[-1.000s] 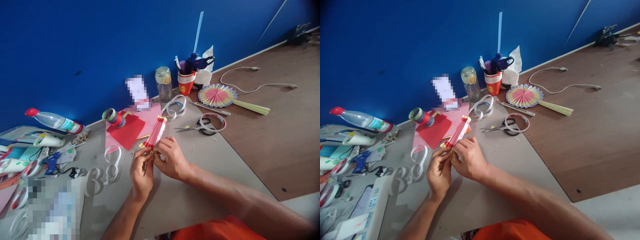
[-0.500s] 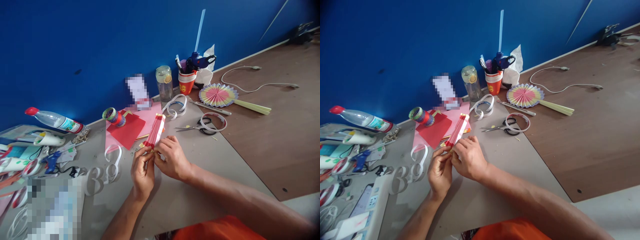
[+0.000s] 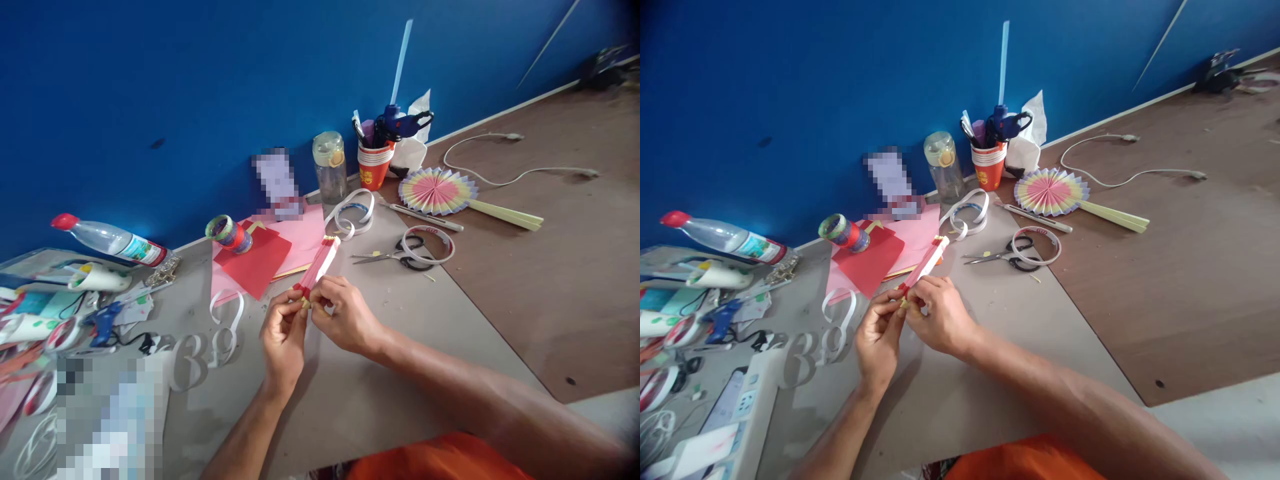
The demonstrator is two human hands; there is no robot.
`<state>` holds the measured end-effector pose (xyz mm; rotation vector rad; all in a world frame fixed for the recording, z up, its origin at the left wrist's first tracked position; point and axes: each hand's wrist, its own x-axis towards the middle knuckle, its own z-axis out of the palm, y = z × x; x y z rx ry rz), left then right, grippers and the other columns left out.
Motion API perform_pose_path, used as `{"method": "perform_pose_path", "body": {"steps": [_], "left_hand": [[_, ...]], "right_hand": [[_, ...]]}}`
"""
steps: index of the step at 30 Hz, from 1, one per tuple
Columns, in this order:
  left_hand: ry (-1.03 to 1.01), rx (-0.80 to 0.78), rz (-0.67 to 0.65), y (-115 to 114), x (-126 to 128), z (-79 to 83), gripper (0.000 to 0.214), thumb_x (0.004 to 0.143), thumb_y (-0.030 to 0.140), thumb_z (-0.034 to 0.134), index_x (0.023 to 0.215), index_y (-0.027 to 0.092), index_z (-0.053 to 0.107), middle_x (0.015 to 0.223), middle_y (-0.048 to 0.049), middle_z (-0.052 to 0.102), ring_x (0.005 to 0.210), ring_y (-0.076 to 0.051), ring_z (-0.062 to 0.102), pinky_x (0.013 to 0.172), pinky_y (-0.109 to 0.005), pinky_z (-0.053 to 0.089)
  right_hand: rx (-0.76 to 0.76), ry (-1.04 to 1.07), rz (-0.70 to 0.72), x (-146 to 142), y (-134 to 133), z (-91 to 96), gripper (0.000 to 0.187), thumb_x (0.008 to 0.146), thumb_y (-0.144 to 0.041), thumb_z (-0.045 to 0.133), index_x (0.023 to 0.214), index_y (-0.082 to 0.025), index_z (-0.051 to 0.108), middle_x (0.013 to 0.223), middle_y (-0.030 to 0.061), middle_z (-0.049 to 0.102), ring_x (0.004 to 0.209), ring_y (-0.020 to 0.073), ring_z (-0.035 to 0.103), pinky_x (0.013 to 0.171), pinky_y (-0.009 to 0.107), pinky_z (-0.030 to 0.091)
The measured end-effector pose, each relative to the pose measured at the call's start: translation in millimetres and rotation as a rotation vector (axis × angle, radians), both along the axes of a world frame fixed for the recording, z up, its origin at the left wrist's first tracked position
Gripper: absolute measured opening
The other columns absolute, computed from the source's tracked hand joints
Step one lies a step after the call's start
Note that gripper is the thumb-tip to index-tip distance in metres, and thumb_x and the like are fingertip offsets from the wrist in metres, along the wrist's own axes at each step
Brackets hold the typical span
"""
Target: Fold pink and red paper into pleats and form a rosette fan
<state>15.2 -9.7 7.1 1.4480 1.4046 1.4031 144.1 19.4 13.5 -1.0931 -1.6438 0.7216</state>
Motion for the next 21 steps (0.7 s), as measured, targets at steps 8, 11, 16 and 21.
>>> {"method": "perform_pose_path", "body": {"steps": [8, 11, 16, 21], "left_hand": [[0.02, 0.031, -0.023, -0.5, 0.4, 0.6, 0.004, 0.083, 0.018, 0.062, 0.086, 0.019, 0.063, 0.106, -0.0056, 0.06, 0.101, -0.016, 0.061, 0.08, -0.026, 0.052], [0.057, 0.063, -0.021, -1.1, -0.3, 0.4, 0.004, 0.083, 0.017, 0.061, 0.086, 0.019, 0.063, 0.105, -0.0054, 0.06, 0.102, -0.016, 0.061, 0.081, -0.026, 0.052], [-0.063, 0.001, 0.01, 2.4, -0.5, 1.7, 0.005, 0.082, 0.022, 0.063, 0.083, 0.018, 0.062, 0.104, -0.0062, 0.06, 0.101, -0.019, 0.062, 0.083, -0.032, 0.054], [-0.206, -0.081, 0.006, 5.0, -0.3, 3.6, 0.012, 0.08, 0.029, 0.065, 0.078, 0.017, 0.062, 0.101, -0.0062, 0.059, 0.095, -0.021, 0.065, 0.079, -0.038, 0.058]], "right_hand": [[0.046, -0.069, 0.035, 1.2, 2.6, -1.3, 0.013, 0.074, -0.01, 0.048, 0.063, -0.017, 0.052, 0.061, -0.0025, 0.056, 0.059, 0.0102, 0.05, 0.069, 0.028, 0.031], [0.029, -0.087, 0.056, 1.5, 2.3, -0.8, 0.013, 0.074, -0.009, 0.05, 0.064, -0.017, 0.053, 0.062, -0.0018, 0.057, 0.06, 0.0109, 0.051, 0.07, 0.029, 0.032], [-0.035, -0.016, 0.169, 15.5, 1.2, 14.6, 0.018, 0.084, -0.011, 0.047, 0.081, -0.017, 0.063, 0.074, 0.0011, 0.067, 0.07, 0.0132, 0.06, 0.072, 0.027, 0.038], [0.132, -0.271, -0.06, 35.0, 29.1, 46.5, 0.036, 0.089, -0.015, 0.04, 0.12, -0.016, 0.058, 0.088, 0.0058, 0.07, 0.073, 0.016, 0.061, 0.07, 0.028, 0.04]]}}
